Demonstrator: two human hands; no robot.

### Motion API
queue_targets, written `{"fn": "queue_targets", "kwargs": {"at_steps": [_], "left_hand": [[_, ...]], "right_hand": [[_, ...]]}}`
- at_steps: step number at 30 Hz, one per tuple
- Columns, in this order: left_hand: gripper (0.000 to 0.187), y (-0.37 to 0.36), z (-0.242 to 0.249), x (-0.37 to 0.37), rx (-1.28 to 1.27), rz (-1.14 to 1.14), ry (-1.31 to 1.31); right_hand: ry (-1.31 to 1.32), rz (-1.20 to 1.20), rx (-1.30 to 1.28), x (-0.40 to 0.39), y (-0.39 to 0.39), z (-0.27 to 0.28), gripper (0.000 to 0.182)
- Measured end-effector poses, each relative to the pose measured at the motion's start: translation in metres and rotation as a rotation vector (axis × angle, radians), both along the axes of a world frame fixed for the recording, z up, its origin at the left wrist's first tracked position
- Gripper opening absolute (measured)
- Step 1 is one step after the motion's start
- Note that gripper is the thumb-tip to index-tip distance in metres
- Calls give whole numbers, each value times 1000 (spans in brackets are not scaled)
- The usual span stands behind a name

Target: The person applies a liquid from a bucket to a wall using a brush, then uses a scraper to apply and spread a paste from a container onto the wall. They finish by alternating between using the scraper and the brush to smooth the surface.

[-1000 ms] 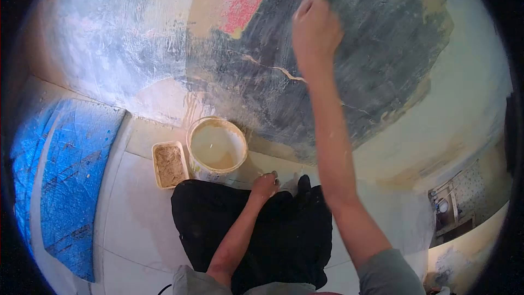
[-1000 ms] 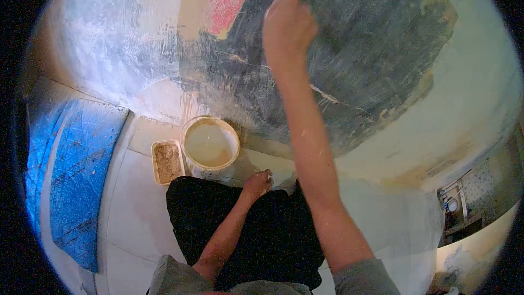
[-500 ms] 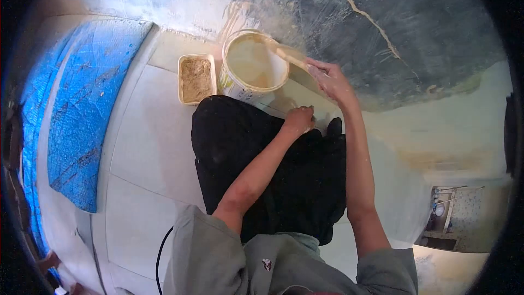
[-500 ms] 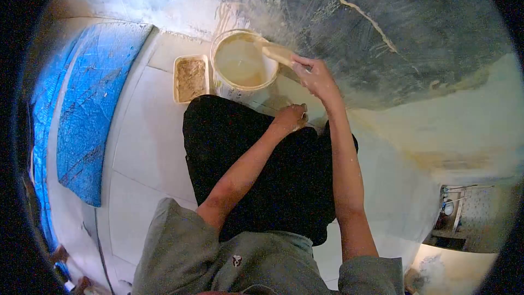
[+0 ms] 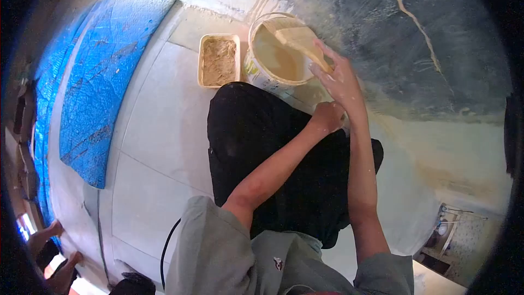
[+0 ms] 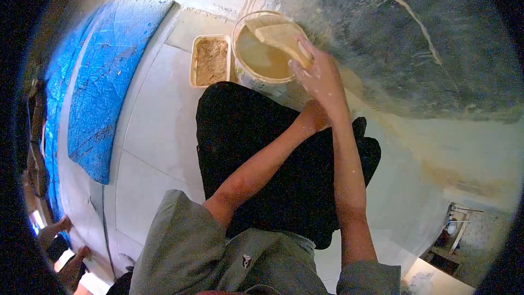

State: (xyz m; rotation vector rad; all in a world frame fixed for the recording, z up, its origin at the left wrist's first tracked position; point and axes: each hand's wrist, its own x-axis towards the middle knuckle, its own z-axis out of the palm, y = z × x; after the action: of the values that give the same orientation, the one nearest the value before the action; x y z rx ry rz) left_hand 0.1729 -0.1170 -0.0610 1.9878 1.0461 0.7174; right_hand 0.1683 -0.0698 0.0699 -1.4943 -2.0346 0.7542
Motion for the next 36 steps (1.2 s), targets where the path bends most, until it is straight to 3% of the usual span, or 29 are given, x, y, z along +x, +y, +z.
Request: {"fn": "queue_targets", "kwargs": {"at_steps": [4, 10, 12, 16, 18, 22, 24, 28, 30, 31, 33, 34, 36], "left_hand": [[33, 2, 3, 3, -133, 61, -158], [39, -2, 3, 0, 210, 222, -360], [37, -7, 9, -8, 27, 237, -510], [23, -11, 31, -20, -138, 180, -384], [23, -7, 32, -23, -230, 55, -304], [30, -3, 19, -14, -204, 154, -405], [31, -1, 26, -14, -410, 162, -484], [33, -2, 8, -3, -386, 199, -522], [37, -4, 0, 11, -743, 198, -749], [37, -7, 4, 9, -757, 201, -753], [35, 2, 41, -19, -425, 268, -816], [35, 5, 37, -26, -433, 271, -826], [29, 10, 25, -33, -697, -54, -1077]], "right_hand": [[-67, 6, -82, 5, -3, -11, 55], [-372, -35, -47, -10, -5, -11, 57], [-489, -10, 97, -15, 3, -16, 52], [-608, 1, -13, -24, 22, -3, 50], [-738, 25, 127, -25, 28, 1, 47], [-643, -30, 194, -10, 29, -3, 44], [-561, -30, 263, 0, 32, -16, 43], [-543, -32, 117, 2, 38, -36, 42], [-582, -65, 229, 0, 41, -44, 43], [-588, -62, 215, 0, 43, -43, 43], [-663, -70, 219, -1, 44, -36, 46], [-673, -65, 213, -2, 45, -34, 46], [-698, -69, 318, -6, 44, -31, 46]]}}
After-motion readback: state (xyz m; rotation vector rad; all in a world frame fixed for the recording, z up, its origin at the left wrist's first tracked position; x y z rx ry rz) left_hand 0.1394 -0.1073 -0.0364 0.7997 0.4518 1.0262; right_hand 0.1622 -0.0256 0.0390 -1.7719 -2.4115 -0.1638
